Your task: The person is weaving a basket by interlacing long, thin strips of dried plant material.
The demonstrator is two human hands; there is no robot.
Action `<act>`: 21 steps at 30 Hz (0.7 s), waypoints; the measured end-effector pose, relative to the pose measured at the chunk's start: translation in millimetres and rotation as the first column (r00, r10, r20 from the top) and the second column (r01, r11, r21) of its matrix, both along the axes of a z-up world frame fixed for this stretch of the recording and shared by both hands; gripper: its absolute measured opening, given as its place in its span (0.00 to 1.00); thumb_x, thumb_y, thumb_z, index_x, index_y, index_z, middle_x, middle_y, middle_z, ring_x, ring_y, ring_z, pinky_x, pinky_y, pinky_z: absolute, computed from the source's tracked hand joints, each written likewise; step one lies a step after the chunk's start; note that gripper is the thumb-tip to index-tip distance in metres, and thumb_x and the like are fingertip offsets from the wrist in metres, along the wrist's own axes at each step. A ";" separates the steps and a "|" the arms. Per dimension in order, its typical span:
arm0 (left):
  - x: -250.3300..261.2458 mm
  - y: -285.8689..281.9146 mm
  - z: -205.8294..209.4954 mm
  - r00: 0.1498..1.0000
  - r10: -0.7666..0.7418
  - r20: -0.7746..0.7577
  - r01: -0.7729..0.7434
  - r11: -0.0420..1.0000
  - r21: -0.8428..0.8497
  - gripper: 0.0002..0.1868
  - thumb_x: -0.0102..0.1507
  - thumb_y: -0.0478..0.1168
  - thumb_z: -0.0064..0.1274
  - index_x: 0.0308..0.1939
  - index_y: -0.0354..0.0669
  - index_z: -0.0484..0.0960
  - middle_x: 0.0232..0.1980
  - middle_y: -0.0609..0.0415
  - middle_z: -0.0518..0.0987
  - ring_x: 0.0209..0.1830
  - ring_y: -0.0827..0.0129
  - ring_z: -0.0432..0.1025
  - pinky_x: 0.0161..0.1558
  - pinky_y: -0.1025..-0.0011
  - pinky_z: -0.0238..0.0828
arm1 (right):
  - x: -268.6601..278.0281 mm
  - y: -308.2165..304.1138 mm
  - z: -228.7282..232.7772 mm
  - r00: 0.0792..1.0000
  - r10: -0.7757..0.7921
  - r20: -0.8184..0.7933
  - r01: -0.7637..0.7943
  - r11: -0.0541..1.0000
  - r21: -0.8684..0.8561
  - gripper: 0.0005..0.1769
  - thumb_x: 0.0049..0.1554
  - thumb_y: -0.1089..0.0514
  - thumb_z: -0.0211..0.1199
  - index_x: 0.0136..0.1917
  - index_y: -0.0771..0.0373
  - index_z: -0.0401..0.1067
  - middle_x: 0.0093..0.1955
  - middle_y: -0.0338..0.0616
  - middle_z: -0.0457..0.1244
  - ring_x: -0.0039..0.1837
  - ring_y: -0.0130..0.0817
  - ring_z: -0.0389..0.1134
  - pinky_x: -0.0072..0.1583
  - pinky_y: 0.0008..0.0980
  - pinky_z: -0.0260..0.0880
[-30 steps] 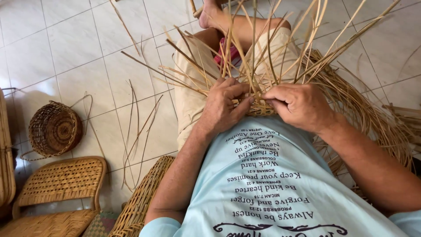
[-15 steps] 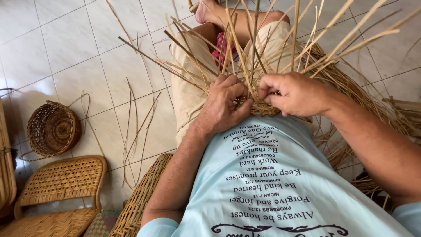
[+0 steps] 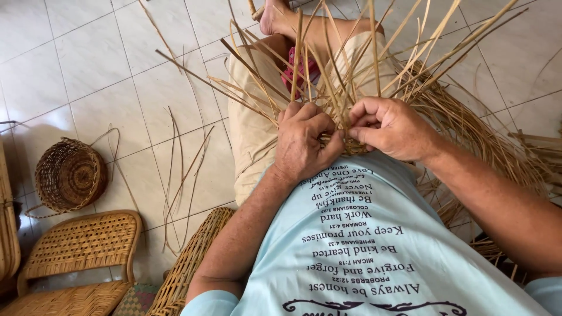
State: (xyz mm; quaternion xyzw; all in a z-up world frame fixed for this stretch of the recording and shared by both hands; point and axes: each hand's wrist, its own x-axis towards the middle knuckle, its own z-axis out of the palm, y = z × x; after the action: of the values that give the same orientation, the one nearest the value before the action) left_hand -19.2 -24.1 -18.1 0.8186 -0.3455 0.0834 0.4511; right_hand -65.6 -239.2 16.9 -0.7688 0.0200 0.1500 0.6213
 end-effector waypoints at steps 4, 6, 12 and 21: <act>3.8 -4.7 -7.8 0.999 0.034 -0.037 -0.036 0.999 -0.039 0.13 0.59 0.52 0.59 0.26 0.55 0.76 0.32 0.61 0.70 0.43 0.61 0.69 0.48 0.63 0.63 | -4.8 3.9 -2.9 0.993 -0.021 0.115 0.027 0.998 -0.050 0.08 0.56 0.70 0.65 0.50 0.66 0.74 0.37 0.48 0.70 0.33 0.26 0.68 0.34 0.24 0.73; 3.7 -5.8 -4.4 0.998 0.052 -0.035 -0.053 0.998 -0.030 0.14 0.58 0.52 0.59 0.24 0.55 0.73 0.31 0.60 0.70 0.41 0.60 0.69 0.46 0.63 0.62 | -7.7 3.2 -5.6 0.974 0.008 0.227 0.023 0.991 -0.132 0.07 0.55 0.72 0.64 0.46 0.65 0.75 0.35 0.49 0.69 0.32 0.28 0.69 0.31 0.25 0.70; 3.2 -5.4 -3.4 0.998 0.006 -0.060 -0.007 1.000 -0.020 0.14 0.59 0.52 0.58 0.24 0.55 0.74 0.31 0.59 0.71 0.43 0.60 0.70 0.47 0.62 0.62 | -12.6 10.1 14.9 0.954 0.059 0.293 -0.016 0.989 -0.146 0.04 0.54 0.66 0.70 0.42 0.63 0.75 0.33 0.49 0.68 0.29 0.25 0.64 0.28 0.25 0.66; 6.9 13.0 -4.0 0.984 -0.149 -0.098 0.140 0.986 -0.091 0.13 0.64 0.53 0.59 0.31 0.54 0.81 0.36 0.58 0.73 0.48 0.57 0.70 0.51 0.62 0.65 | -12.9 23.0 42.1 0.907 0.104 0.408 -0.018 0.978 -0.210 0.05 0.63 0.64 0.62 0.49 0.65 0.79 0.32 0.51 0.68 0.29 0.28 0.60 0.31 0.26 0.62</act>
State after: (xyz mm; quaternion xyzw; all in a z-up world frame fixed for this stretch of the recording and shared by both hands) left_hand -12.3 -11.1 -22.1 0.7749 -0.3762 0.0220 0.5074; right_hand -78.5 -216.2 59.0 -0.8421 -0.1222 -0.0007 0.5253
